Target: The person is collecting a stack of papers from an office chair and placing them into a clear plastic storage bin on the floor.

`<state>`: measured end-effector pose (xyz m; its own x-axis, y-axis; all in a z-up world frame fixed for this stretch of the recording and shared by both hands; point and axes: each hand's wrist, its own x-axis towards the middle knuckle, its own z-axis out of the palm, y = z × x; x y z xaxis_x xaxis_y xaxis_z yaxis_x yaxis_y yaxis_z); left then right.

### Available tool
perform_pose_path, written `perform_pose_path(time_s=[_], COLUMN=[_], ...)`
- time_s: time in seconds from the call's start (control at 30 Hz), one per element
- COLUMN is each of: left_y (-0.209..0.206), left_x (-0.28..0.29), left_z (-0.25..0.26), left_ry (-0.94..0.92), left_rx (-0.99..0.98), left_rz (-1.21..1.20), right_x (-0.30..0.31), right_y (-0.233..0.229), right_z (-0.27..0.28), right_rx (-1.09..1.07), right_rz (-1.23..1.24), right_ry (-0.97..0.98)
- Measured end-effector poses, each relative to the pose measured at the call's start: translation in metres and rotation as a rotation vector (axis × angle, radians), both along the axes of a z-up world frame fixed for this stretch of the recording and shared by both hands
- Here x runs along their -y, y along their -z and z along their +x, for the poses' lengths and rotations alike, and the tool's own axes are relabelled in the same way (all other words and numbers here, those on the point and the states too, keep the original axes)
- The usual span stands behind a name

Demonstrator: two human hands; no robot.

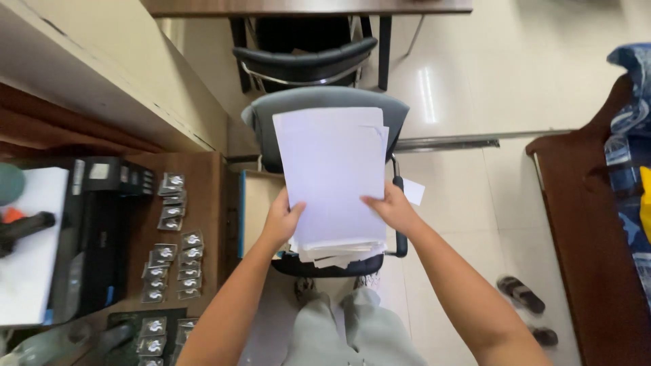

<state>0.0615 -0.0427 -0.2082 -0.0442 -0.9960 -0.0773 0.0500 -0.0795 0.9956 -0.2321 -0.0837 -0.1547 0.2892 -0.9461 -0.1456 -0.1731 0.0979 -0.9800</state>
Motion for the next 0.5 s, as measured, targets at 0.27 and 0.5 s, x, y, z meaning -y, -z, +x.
perform_pose_path(time_s=[0.27,0.5], left_y=[-0.117,-0.153], left_x=[-0.091,-0.159], left_z=[0.033,0.041], left_ry=[-0.065,-0.312], left_rx=[-0.152,-0.307], left_rz=[0.064,0.047], right_x=[-0.066,-0.098], right_y=[-0.074,-0.116], right_z=[0.04,0.08], right_rx=[0.265,0.414], right_rz=[0.094,0.156], right_ry=[-0.03,-0.09])
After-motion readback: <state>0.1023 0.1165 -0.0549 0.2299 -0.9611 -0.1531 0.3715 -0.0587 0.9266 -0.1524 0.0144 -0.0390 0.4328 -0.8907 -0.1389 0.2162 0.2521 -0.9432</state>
